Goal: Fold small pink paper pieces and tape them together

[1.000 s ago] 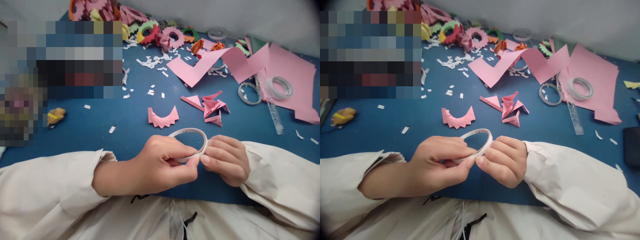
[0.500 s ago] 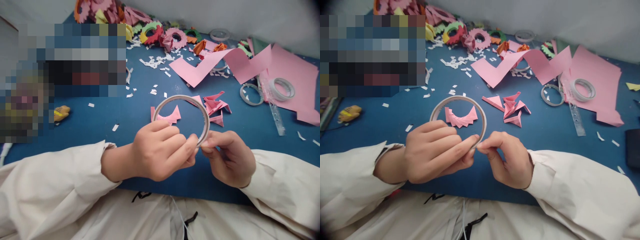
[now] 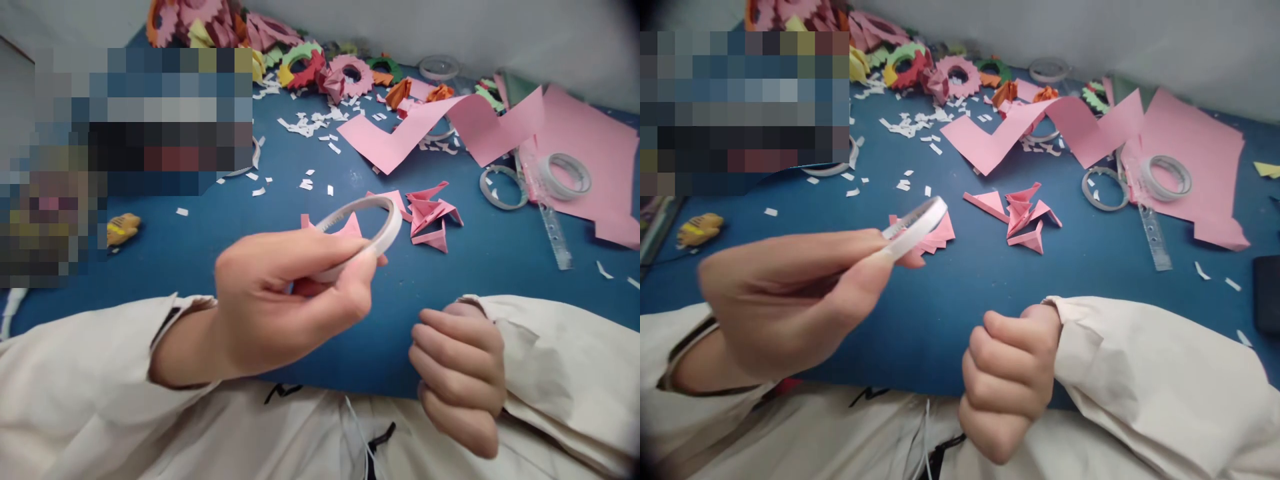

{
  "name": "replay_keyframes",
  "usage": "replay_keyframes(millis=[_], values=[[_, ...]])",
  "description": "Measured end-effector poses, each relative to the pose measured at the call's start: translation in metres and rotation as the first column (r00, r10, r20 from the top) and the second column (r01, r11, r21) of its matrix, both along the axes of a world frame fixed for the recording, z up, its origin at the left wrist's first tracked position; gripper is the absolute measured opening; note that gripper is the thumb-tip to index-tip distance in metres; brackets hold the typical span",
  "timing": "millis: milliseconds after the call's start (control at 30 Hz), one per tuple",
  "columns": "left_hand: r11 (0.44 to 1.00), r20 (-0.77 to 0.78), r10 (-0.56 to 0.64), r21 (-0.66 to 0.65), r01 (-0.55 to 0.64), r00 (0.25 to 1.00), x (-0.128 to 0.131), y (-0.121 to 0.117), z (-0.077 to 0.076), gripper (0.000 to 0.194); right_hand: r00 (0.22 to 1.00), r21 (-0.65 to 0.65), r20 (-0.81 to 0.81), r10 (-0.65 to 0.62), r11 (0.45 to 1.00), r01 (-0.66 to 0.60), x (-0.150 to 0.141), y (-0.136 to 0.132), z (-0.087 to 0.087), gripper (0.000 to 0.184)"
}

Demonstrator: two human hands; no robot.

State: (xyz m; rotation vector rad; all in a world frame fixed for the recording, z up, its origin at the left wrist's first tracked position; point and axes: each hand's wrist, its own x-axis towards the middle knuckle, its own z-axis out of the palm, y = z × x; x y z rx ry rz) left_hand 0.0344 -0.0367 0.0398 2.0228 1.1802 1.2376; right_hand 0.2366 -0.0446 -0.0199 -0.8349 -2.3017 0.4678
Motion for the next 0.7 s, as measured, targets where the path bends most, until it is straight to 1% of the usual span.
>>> replay_keyframes(millis=[33, 100, 167, 200, 233, 267, 300, 333, 367, 400, 433, 467, 500, 533, 567, 600, 633, 667, 700], values=[[0.998, 0.012, 0.051, 0.044, -0.052, 0.999, -0.002, 0.006, 0.0, 0.019, 1.0, -0.002, 0.013, 0.008, 1.0, -0.008, -0.002, 0.001, -0.003, 0.044], [0.991, -0.039, 0.073, 0.115, -0.068, 0.997, -0.008, 0.021, -0.003, 0.017, 0.999, -0.002, 0.033, 0.025, 1.0, -0.025, -0.004, 0.005, -0.006, 0.044], [0.953, -0.123, 0.152, 0.281, -0.113, 0.981, -0.014, 0.041, -0.011, 0.025, 0.998, 0.012, 0.029, 0.049, 0.999, -0.05, -0.002, 0.009, -0.005, 0.043], [0.917, -0.112, 0.195, 0.374, -0.14, 0.974, -0.017, 0.052, -0.016, 0.027, 0.997, 0.033, 0.019, 0.071, 0.997, -0.072, -0.001, 0.011, -0.004, 0.041], [0.909, -0.13, 0.237, 0.378, -0.173, 0.963, -0.02, 0.062, -0.022, 0.032, 0.995, 0.057, -0.002, 0.095, 0.994, -0.095, 0.0, 0.013, -0.002, 0.04], [0.923, -0.176, 0.279, 0.319, -0.213, 0.944, -0.022, 0.071, -0.028, 0.037, 0.993, 0.064, -0.038, 0.113, 0.992, -0.11, 0.001, 0.015, -0.001, 0.04], [0.934, -0.227, 0.289, 0.281, -0.221, 0.93, -0.025, 0.078, -0.034, 0.042, 0.989, 0.031, -0.083, 0.12, 0.993, -0.118, 0.001, 0.016, 0.0, 0.041], [0.939, -0.306, 0.293, 0.271, -0.212, 0.906, -0.026, 0.085, -0.04, 0.046, 0.983, -0.051, -0.146, 0.111, 0.991, -0.12, 0.001, 0.018, 0.001, 0.042], [0.944, -0.357, 0.289, 0.261, -0.202, 0.889, -0.028, 0.09, -0.045, 0.045, 0.972, -0.182, -0.22, 0.079, 0.976, -0.121, 0.0, 0.019, 0.002, 0.043], [0.948, -0.403, 0.282, 0.258, -0.187, 0.87, -0.028, 0.093, -0.049, 0.043, 0.956, -0.345, -0.294, 0.026, 0.929, -0.131, 0.0, 0.02, 0.003, 0.042], [0.95, -0.443, 0.277, 0.26, -0.174, 0.852, -0.029, 0.095, -0.052, 0.04, 0.936, -0.509, -0.351, -0.038, 0.846, -0.157, 0.0, 0.021, 0.004, 0.042], [0.951, -0.477, 0.278, 0.261, -0.168, 0.833, -0.029, 0.095, -0.054, 0.035, 0.916, -0.638, -0.389, -0.093, 0.744, -0.196, 0.0, 0.023, 0.006, 0.042], [0.947, -0.511, 0.291, 0.271, -0.169, 0.809, -0.028, 0.093, -0.054, 0.031, 0.899, -0.725, -0.415, -0.138, 0.648, -0.236, 0.0, 0.025, 0.007, 0.043], [0.945, -0.541, 0.308, 0.267, -0.188, 0.783, -0.027, 0.089, -0.051, 0.029, 0.885, -0.777, -0.432, -0.172, 0.569, -0.269, 0.001, 0.027, 0.009, 0.046], [0.957, -0.588, 0.285, 0.224, -0.186, 0.757, -0.025, 0.084, -0.048, 0.029, 0.877, -0.809, -0.44, -0.194, 0.509, -0.293, 0.002, 0.03, 0.01, 0.049], [0.96, -0.578, 0.274, 0.211, -0.184, 0.769, -0.023, 0.078, -0.043, 0.03, 0.87, -0.825, -0.448, -0.207, 0.47, -0.313, 0.003, 0.032, 0.01, 0.052], [0.943, -0.463, 0.302, 0.273, -0.19, 0.833, -0.02, 0.07, -0.037, 0.028, 0.864, -0.831, -0.455, -0.213, 0.449, -0.327, 0.005, 0.034, 0.011, 0.054], [0.956, -0.374, 0.226, 0.264, -0.13, 0.899, -0.018, 0.062, -0.032, 0.03, 0.859, -0.829, -0.467, -0.209, 0.44, -0.344, 0.006, 0.036, 0.011, 0.056], [0.977, -0.269, 0.107, 0.206, -0.051, 0.957, -0.015, 0.053, -0.028, 0.034, 0.857, -0.823, -0.479, -0.192, 0.438, -0.362, 0.007, 0.037, 0.011, 0.057]])
